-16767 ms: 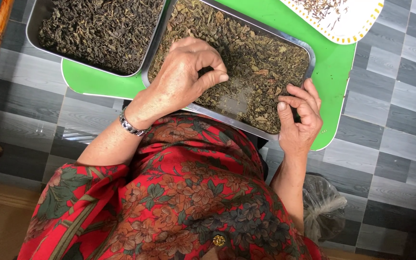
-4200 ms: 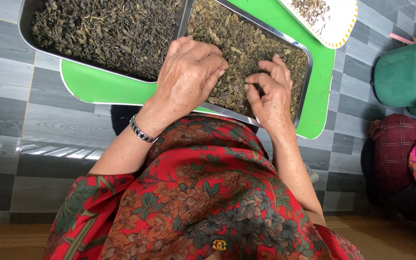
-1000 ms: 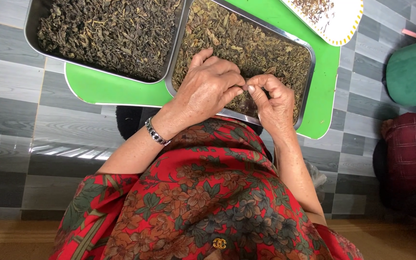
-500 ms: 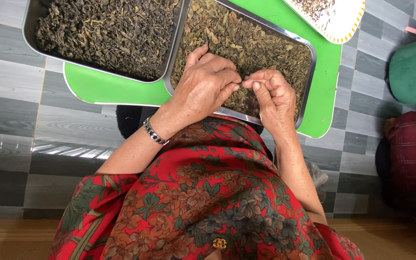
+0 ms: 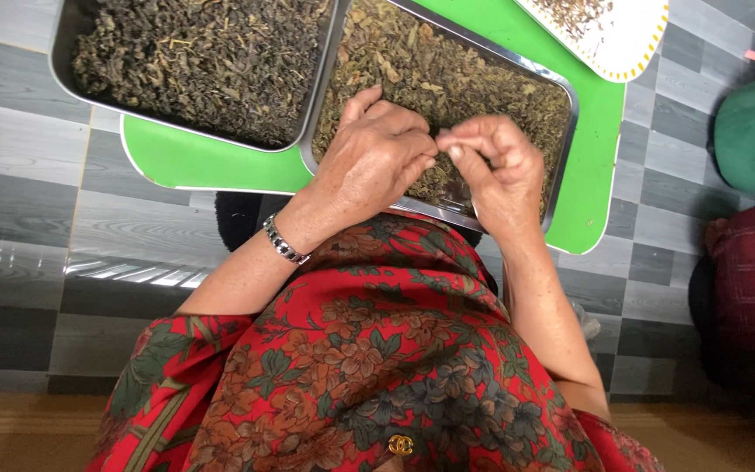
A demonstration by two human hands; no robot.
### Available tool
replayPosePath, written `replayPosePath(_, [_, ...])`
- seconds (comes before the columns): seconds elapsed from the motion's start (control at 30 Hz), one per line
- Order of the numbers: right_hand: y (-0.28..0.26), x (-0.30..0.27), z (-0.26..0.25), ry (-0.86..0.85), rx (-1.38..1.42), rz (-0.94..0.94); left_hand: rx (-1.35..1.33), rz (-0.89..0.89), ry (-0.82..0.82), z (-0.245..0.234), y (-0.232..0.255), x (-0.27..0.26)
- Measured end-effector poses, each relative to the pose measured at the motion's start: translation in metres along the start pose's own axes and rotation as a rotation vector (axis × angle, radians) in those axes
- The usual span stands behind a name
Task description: Sorting dried tea leaves by hand to remove stems and impurities
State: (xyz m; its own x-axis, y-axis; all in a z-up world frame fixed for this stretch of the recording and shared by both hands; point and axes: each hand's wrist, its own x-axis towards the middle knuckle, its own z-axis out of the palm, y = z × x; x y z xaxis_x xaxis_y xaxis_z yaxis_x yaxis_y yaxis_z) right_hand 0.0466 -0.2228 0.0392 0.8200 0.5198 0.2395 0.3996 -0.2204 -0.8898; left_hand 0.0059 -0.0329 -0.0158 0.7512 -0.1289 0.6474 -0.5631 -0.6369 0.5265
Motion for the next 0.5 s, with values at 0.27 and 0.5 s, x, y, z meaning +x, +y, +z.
replayPosePath(0.27, [-0.043, 0.065, 0.050, -0.130, -0.167, -0.314, -0.024, -0.021, 0.011, 0.000, 0.002, 0.000])
replayPosePath(0.5, [-0.055, 0.119, 0.097, -0.271, -0.200, -0.626, 0.066, 0.006, 0.064, 0.011, -0.006, -0.006])
